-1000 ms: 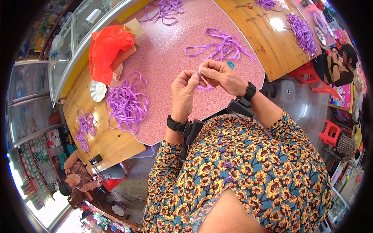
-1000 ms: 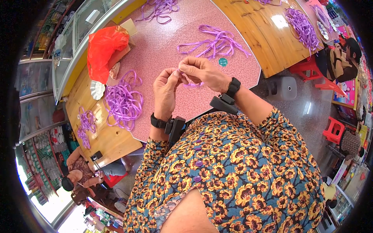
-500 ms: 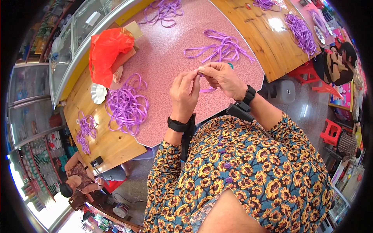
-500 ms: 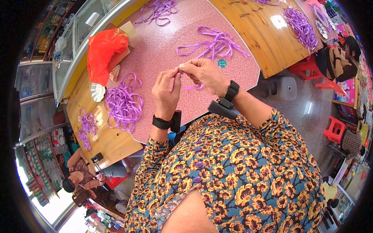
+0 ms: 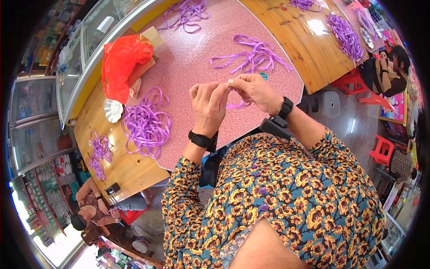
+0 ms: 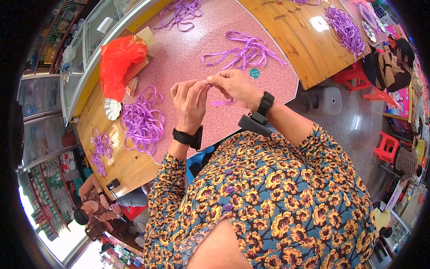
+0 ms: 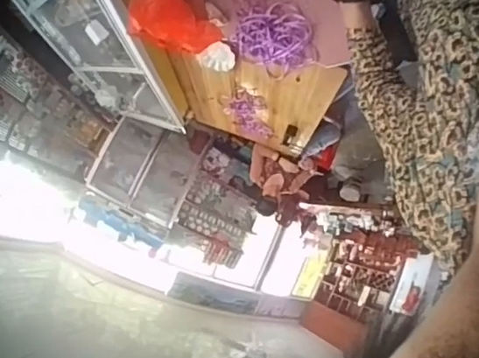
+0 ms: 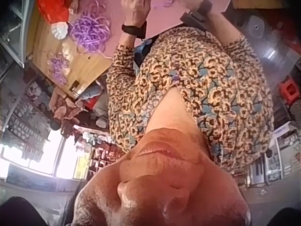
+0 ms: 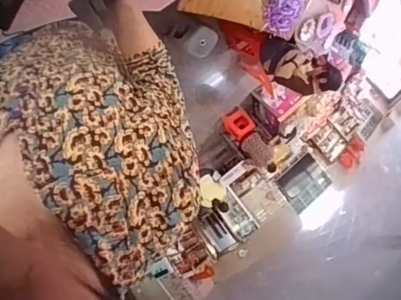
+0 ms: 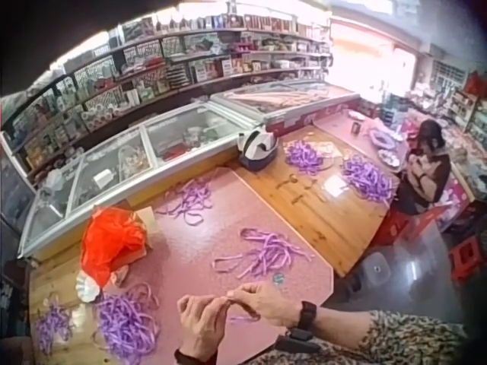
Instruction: The person picks up a purple ribbon and threads it through a small purple plastic piece by hand. They then repeat the process with a second ribbon and plastic piece.
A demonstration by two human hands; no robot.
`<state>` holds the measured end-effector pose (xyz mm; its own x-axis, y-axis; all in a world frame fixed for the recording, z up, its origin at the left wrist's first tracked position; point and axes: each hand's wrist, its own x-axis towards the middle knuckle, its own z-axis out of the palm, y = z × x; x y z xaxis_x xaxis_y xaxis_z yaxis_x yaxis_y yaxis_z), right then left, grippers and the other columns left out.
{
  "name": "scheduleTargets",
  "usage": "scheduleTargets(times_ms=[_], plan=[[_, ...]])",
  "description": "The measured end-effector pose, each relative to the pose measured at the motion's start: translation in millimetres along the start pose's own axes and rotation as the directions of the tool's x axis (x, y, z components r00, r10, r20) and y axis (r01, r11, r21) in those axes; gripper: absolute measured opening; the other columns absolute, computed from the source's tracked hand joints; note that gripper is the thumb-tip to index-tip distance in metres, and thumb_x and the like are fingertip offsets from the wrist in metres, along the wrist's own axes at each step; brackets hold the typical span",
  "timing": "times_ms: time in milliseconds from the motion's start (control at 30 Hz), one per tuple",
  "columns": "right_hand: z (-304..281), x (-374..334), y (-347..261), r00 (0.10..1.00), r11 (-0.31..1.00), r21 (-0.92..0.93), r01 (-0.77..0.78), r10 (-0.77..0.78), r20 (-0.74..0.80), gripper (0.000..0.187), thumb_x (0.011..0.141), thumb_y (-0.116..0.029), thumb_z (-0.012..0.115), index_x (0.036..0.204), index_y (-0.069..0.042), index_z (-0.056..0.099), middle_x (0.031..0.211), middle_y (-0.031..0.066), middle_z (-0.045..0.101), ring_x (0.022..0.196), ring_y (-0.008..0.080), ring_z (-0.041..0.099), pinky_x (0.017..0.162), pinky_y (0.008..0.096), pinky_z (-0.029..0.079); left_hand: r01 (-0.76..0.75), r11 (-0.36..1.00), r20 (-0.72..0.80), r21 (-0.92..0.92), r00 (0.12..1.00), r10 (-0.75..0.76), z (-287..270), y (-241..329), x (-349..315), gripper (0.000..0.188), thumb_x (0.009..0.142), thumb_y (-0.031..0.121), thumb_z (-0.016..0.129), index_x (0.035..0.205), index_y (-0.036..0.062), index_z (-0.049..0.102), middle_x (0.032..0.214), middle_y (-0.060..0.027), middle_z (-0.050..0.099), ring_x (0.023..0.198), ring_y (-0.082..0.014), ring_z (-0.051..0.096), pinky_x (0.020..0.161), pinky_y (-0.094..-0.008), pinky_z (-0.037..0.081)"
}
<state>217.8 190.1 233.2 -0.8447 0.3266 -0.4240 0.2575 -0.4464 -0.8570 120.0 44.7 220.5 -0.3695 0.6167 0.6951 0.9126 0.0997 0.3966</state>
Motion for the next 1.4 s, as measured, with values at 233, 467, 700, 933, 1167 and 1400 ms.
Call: scheduleTargets(times_ms=[233, 467, 700, 933, 1167, 1400], plan=[[-12.4, 4.6, 3.7, 0.99, 0.995, -0.081, -0.052, 0.061, 0.124, 0.021, 0.093, -0.025, 0.066, 0.082, -0.007, 0.068, 0.063, -0.0063, 0.05, 0.052, 0.0026, 0.039, 0.046, 0.0212, 0.027, -0.049, 0.993, 0.125, -0.109, 0.99, 0.062, -4.9, -11.1, -1.3, 0.018, 0.081, 0.006, 0.072, 0.097, 0.0089, 0.064, 0.088, -0.005, 0.063, 0.083, -0.0219, 0.06, 0.08, -0.0361, 0.043], [-9.5, 5.8, -4.4, 0.987, 0.924, -0.363, 0.121, -0.072, 0.145, 0.025, 0.092, -0.023, 0.066, 0.083, -0.001, 0.069, 0.07, -0.0018, 0.06, 0.063, 0.004, 0.049, 0.054, 0.0242, 0.04, -0.042, 0.995, 0.197, -0.086, 0.979, 0.058, -7.8, -8.0, -2.0, 0.019, 0.081, 0.007, 0.071, 0.098, 0.0098, 0.061, 0.089, -0.0027, 0.061, 0.086, -0.0196, 0.06, 0.083, -0.0369, 0.043], [-16.0, 14.5, 6.0, 0.974, 0.873, -0.44, 0.209, -0.149, 0.168, 0.026, 0.091, -0.023, 0.066, 0.085, 0.002, 0.068, 0.073, 0.0016, 0.065, 0.067, 0.0063, 0.054, 0.059, 0.0269, 0.045, -0.061, 0.997, 0.149, -0.053, 0.986, 0.068, -9.2, -3.2, -3.4, 0.015, 0.079, 0.007, 0.073, 0.091, 0.0086, 0.065, 0.088, -0.0036, 0.064, 0.082, -0.0208, 0.061, 0.081, -0.037, 0.043], [-18.5, 19.7, 12.9, 0.974, 0.839, -0.497, 0.221, -0.165, 0.154, 0.028, 0.091, -0.025, 0.066, 0.084, 0.003, 0.068, 0.073, 0.0038, 0.066, 0.067, 0.0072, 0.055, 0.059, 0.0277, 0.046, -0.066, 0.997, 0.228, -0.043, 0.971, 0.075, -7.7, -6.8, -1.2, 0.015, 0.079, 0.006, 0.073, 0.089, 0.0088, 0.063, 0.085, -0.0036, 0.062, 0.082, -0.0211, 0.06, 0.081, -0.0379, 0.042], [-13.9, 16.3, 9.5, 0.99, 0.946, -0.324, 0.012, 0.033, 0.134, 0.022, 0.096, -0.025, 0.061, 0.087, -0.006, 0.068, 0.068, -0.0063, 0.053, 0.056, 0.0017, 0.041, 0.048, 0.0213, 0.032, -0.061, 0.998, 0.191, 0.016, 0.98, 0.057, 3.8, -5.4, 0.7, 0.02, 0.077, 0.005, 0.071, 0.09, 0.0101, 0.057, 0.085, -0.0032, 0.061, 0.081, -0.0206, 0.06, 0.08, -0.037, 0.042], [-17.6, 7.6, 0.4, 0.984, 0.997, -0.025, -0.078, 0.081, 0.161, 0.023, 0.095, -0.029, 0.063, 0.088, -0.008, 0.069, 0.067, -0.0084, 0.051, 0.054, 0.0001, 0.036, 0.046, 0.0206, 0.026, 0.118, 0.984, 0.08, -0.135, 0.991, -0.107, 9.3, -7.9, 0.8, 0.022, 0.075, 0.003, 0.072, 0.089, 0.0097, 0.057, 0.086, -0.0039, 0.062, 0.074, -0.0192, 0.06, 0.078, -0.0349, 0.043]])
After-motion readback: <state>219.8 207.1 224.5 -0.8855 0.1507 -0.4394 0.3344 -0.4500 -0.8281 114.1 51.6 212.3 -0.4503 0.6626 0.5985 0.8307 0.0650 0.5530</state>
